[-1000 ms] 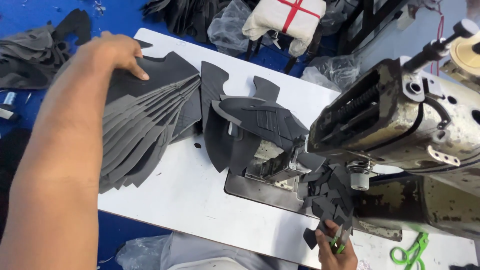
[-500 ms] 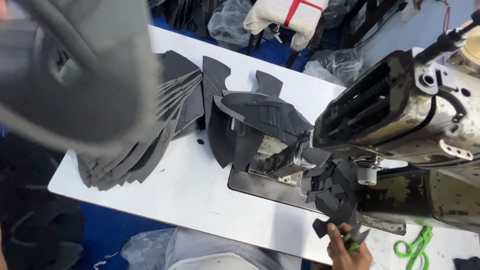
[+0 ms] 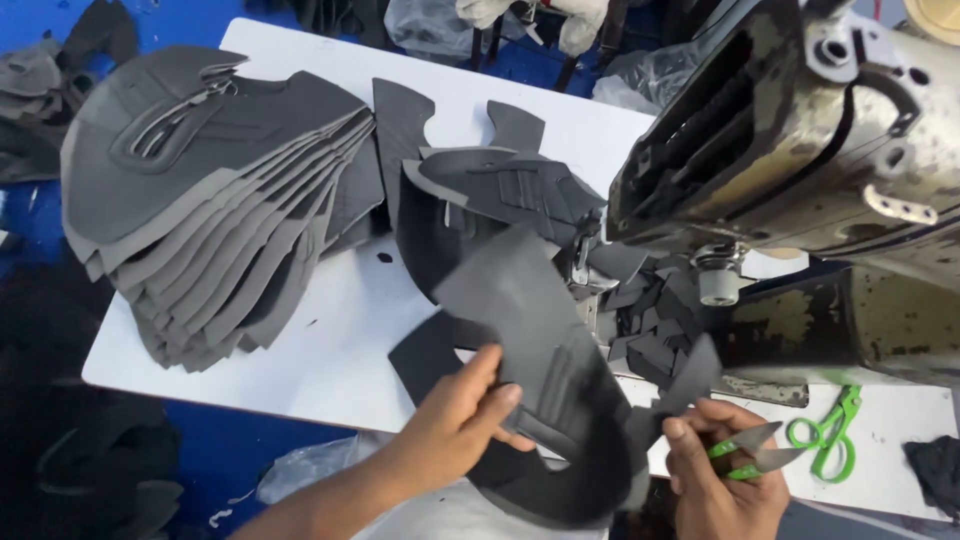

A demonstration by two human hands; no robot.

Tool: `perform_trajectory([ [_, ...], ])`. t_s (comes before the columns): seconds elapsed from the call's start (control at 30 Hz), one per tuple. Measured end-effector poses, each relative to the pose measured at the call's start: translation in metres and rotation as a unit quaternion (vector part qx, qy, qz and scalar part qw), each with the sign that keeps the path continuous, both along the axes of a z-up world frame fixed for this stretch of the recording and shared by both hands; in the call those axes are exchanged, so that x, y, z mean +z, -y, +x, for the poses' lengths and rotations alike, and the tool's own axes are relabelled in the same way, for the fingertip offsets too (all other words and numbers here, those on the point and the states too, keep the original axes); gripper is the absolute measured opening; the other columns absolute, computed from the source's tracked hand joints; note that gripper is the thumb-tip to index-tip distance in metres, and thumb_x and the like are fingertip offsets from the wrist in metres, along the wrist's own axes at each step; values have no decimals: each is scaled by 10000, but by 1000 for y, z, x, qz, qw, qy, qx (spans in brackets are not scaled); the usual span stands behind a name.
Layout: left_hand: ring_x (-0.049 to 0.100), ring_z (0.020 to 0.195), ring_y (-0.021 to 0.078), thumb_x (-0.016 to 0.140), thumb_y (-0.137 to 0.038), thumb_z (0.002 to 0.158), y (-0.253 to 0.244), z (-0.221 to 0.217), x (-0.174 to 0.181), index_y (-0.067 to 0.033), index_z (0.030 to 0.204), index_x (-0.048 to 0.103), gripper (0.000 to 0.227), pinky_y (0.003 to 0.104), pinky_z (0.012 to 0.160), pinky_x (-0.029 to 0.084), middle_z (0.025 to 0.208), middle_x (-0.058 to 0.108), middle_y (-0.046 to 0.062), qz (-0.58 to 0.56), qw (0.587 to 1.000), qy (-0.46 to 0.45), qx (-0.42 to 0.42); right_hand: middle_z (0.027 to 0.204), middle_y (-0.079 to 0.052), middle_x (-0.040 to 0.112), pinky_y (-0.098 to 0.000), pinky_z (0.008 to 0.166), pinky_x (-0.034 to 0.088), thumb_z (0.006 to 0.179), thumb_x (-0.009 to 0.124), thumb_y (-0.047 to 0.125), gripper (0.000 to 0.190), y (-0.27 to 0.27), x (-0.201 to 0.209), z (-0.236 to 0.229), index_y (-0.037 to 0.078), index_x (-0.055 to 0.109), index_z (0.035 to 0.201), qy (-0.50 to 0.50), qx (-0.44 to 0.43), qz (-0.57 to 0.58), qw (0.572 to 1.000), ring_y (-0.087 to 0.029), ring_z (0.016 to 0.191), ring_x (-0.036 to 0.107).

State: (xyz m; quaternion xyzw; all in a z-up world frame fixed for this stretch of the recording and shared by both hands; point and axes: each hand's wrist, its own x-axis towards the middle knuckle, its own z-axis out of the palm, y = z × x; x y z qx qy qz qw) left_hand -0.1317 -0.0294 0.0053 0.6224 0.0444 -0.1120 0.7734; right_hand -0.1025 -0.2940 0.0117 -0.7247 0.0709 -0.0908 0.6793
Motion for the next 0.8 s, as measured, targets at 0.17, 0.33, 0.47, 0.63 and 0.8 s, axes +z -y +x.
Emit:
perform_trajectory([
  [0.17, 517, 744, 48, 484, -142, 1091, 15, -2, -12, -3, 1149, 433, 159, 327, 758, 681, 842, 418, 11, -77, 996, -4, -37, 860, -122, 704, -238, 445, 402, 846, 730, -78, 304, -32, 9, -11, -23, 623, 1125, -22, 55, -38, 997, -102, 567, 578],
  [0.33, 571, 779, 39, 459, -160, 1065, 12, -2, 0, 3, 1069, 463, 163, 333, 705, 675, 847, 488, -3, -70, 996, -33, -43, 832, -78, 719, -227, 452, 403, 818, 768, -44, 303, -59, 11, -17, -8, 667, 1102, -67, 94, -82, 990, -70, 572, 569],
  [0.47, 551, 758, 60, 429, -204, 1098, 7, -4, -3, -9, 979, 446, 229, 332, 734, 683, 831, 409, -8, -91, 994, -24, -57, 824, -56, 722, -213, 514, 436, 836, 784, -7, 288, -64, 7, -21, 4, 683, 1105, -61, 119, -121, 984, -54, 632, 572],
  [0.63, 580, 739, 63, 422, -240, 1091, 6, -3, 4, -28, 928, 418, 267, 328, 727, 677, 825, 378, -19, -112, 991, -41, -63, 849, -53, 733, -217, 571, 500, 837, 785, -2, 274, -71, 12, -23, -2, 679, 1090, -45, 118, -144, 981, -60, 705, 629],
  [0.8, 579, 713, 43, 465, -237, 1116, 5, -2, 7, -7, 919, 416, 307, 296, 734, 672, 762, 351, -23, -75, 993, -46, -75, 849, -68, 772, -224, 562, 521, 827, 788, 2, 255, -74, 17, -23, 1, 683, 1060, -62, 99, -175, 978, -70, 702, 666],
])
